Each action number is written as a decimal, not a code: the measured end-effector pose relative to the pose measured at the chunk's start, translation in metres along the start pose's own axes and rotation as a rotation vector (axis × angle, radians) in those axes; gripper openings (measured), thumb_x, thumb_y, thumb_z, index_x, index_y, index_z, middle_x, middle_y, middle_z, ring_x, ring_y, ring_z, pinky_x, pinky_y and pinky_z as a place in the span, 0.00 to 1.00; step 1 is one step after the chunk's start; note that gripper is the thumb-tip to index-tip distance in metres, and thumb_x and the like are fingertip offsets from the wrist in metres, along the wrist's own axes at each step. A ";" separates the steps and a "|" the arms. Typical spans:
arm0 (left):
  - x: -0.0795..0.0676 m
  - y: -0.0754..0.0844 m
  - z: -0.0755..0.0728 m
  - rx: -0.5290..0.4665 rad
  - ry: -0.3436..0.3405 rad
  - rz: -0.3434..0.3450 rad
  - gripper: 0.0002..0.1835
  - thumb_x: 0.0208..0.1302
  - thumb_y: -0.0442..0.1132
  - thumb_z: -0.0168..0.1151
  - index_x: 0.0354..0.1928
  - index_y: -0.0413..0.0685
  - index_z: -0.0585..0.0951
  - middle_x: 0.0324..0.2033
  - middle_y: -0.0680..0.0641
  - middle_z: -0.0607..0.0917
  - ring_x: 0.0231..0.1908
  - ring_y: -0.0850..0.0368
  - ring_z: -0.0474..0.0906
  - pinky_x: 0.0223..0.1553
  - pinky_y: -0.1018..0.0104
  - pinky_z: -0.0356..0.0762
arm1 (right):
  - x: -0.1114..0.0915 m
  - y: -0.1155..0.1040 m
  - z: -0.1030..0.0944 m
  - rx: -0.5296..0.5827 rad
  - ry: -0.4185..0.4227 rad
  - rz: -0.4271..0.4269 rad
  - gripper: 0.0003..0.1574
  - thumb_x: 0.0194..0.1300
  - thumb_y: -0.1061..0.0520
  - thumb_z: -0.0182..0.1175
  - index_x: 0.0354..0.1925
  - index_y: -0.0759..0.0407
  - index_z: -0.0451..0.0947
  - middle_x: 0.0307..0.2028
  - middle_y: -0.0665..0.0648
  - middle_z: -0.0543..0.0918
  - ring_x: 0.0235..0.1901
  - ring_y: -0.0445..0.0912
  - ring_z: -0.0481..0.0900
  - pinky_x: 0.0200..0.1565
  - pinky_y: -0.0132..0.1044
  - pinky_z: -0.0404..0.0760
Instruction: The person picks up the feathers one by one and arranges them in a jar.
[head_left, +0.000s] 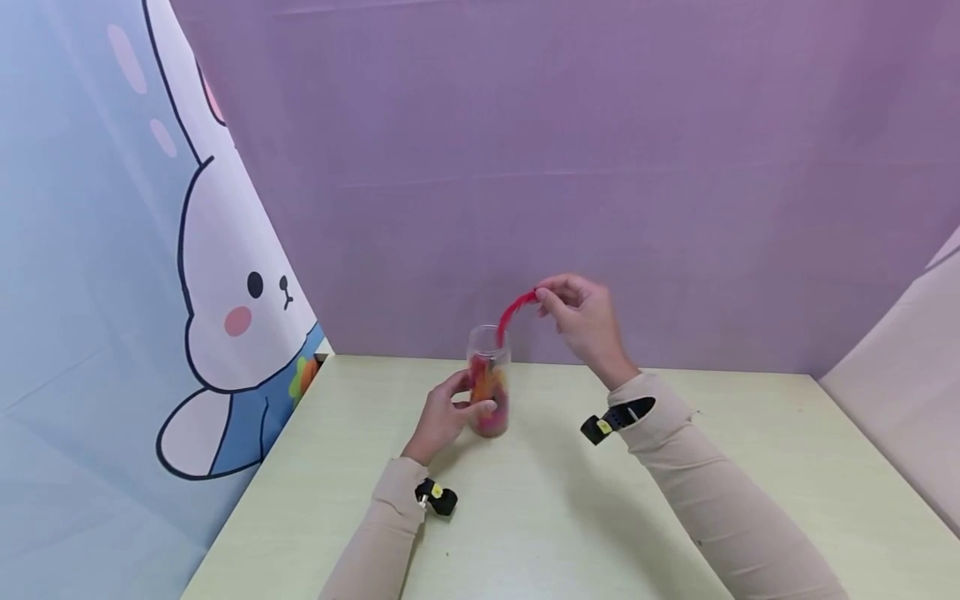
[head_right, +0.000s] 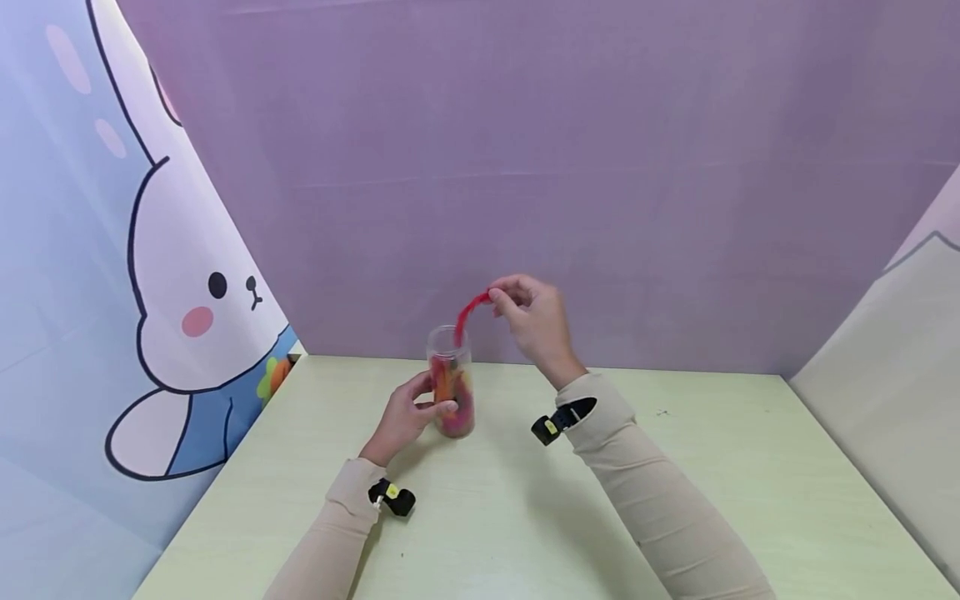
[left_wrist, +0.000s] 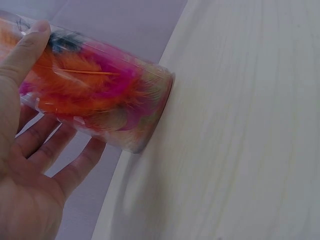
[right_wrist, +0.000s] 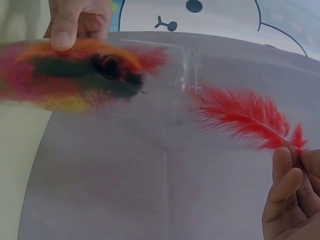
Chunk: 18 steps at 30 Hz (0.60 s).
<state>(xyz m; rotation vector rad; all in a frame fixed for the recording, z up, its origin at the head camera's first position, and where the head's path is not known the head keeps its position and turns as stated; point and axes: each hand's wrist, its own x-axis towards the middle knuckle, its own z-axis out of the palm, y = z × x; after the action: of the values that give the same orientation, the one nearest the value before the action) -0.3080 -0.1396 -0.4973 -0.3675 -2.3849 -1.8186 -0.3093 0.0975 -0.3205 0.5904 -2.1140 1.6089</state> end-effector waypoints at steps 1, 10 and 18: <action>0.000 0.000 0.000 -0.004 0.000 -0.001 0.34 0.55 0.45 0.79 0.66 0.54 0.78 0.58 0.44 0.84 0.61 0.47 0.79 0.59 0.49 0.84 | -0.001 0.000 0.001 -0.027 -0.007 0.000 0.11 0.69 0.56 0.68 0.43 0.64 0.86 0.33 0.68 0.88 0.25 0.40 0.83 0.20 0.27 0.74; -0.001 0.001 0.001 0.013 0.005 -0.008 0.36 0.55 0.48 0.79 0.66 0.55 0.78 0.58 0.45 0.84 0.61 0.47 0.79 0.59 0.52 0.84 | -0.003 0.000 0.010 -0.221 -0.101 -0.067 0.07 0.70 0.58 0.66 0.43 0.61 0.86 0.32 0.59 0.90 0.31 0.53 0.87 0.25 0.29 0.72; 0.000 -0.001 0.000 0.011 -0.003 -0.017 0.36 0.54 0.50 0.79 0.67 0.56 0.78 0.59 0.45 0.84 0.61 0.47 0.78 0.60 0.50 0.83 | -0.006 0.001 0.018 -0.363 -0.177 -0.115 0.07 0.72 0.57 0.65 0.43 0.58 0.86 0.29 0.57 0.87 0.28 0.47 0.81 0.26 0.33 0.74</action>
<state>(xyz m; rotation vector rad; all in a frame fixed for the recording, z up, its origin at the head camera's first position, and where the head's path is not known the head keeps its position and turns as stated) -0.3081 -0.1399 -0.4978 -0.3499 -2.4071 -1.8120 -0.3068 0.0809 -0.3291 0.7344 -2.3752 1.1077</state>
